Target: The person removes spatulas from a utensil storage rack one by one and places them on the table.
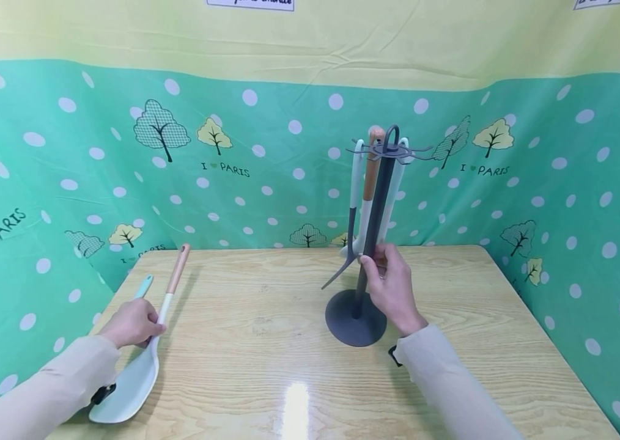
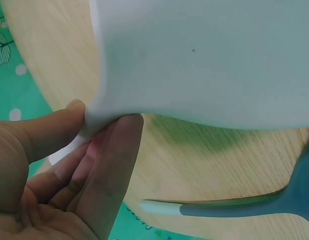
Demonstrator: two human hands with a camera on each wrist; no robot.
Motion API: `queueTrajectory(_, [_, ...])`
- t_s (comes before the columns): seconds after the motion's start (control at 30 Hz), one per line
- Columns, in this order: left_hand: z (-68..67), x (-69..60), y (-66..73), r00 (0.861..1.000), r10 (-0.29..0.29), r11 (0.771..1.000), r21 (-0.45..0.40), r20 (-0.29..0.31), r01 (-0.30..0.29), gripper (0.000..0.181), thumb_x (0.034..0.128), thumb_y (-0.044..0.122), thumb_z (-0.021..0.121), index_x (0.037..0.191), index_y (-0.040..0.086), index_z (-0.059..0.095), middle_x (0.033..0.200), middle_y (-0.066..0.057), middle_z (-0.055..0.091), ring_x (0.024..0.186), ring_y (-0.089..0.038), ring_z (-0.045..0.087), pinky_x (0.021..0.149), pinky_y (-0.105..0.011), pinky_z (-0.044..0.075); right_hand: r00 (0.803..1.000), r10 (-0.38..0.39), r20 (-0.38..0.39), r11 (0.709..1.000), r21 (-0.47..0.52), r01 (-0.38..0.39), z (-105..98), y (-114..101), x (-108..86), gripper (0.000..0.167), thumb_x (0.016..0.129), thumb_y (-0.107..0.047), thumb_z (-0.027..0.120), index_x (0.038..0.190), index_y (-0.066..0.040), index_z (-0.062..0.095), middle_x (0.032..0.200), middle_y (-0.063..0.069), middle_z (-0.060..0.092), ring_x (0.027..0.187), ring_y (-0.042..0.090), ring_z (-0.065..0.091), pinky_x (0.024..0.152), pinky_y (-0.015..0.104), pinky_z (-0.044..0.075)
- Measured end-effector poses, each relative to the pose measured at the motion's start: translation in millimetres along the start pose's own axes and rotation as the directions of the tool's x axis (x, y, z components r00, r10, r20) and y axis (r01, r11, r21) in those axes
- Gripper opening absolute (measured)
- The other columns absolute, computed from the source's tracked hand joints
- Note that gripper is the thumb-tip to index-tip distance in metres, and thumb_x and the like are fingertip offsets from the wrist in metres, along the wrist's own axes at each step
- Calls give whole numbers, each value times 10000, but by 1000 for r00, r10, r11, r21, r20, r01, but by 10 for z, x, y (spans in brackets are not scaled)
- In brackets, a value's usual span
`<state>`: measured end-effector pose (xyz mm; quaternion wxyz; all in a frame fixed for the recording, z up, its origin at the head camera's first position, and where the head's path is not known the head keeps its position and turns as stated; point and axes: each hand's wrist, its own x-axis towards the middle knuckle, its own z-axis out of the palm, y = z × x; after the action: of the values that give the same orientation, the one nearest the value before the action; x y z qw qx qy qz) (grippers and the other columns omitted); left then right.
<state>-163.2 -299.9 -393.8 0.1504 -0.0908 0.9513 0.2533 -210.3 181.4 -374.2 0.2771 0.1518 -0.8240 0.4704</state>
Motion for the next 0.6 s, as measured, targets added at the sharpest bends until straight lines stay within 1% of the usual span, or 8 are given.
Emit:
queueTrajectory(0.23, [0, 38, -1, 999, -47, 999, 17, 8, 47, 138, 837, 16, 659, 871, -81, 567, 723, -128, 602, 601, -182, 613, 534, -282, 533, 1000, -2, -1, 1000, 2, 2, -3, 7, 1, 191, 940, -141, 610, 1046, -6, 525, 910, 85, 581, 820, 187, 609, 704, 113, 467])
queueTrajectory(0.47, [56, 64, -30, 996, -82, 997, 6, 25, 82, 160, 815, -30, 651, 898, -111, 541, 701, -148, 590, 574, -192, 621, 512, -287, 537, 1000, 21, 4, 1000, 7, -21, 1, 8, -3, 192, 934, -117, 616, 1064, -7, 530, 928, 91, 590, 832, 182, 615, 714, 100, 466])
queueTrajectory(0.57, [83, 80, -38, 996, -85, 996, 11, 26, 85, 194, 810, -35, 653, 924, -127, 528, 693, -149, 589, 565, -191, 626, 500, -284, 534, 1000, 27, 3, 1000, 7, -27, 1, -35, -3, 187, 927, -74, 616, 1067, 15, 530, 927, 118, 591, 833, 204, 619, 714, 89, 460])
queueTrajectory(0.6, [90, 86, -41, 996, -85, 996, 14, 25, 84, 203, 810, -37, 652, 934, -134, 524, 690, -148, 589, 561, -190, 628, 500, -285, 535, 1000, 24, 4, 1000, 4, -24, -7, -88, -4, 182, 925, -54, 612, 1062, 31, 528, 924, 130, 590, 831, 221, 619, 715, 88, 459])
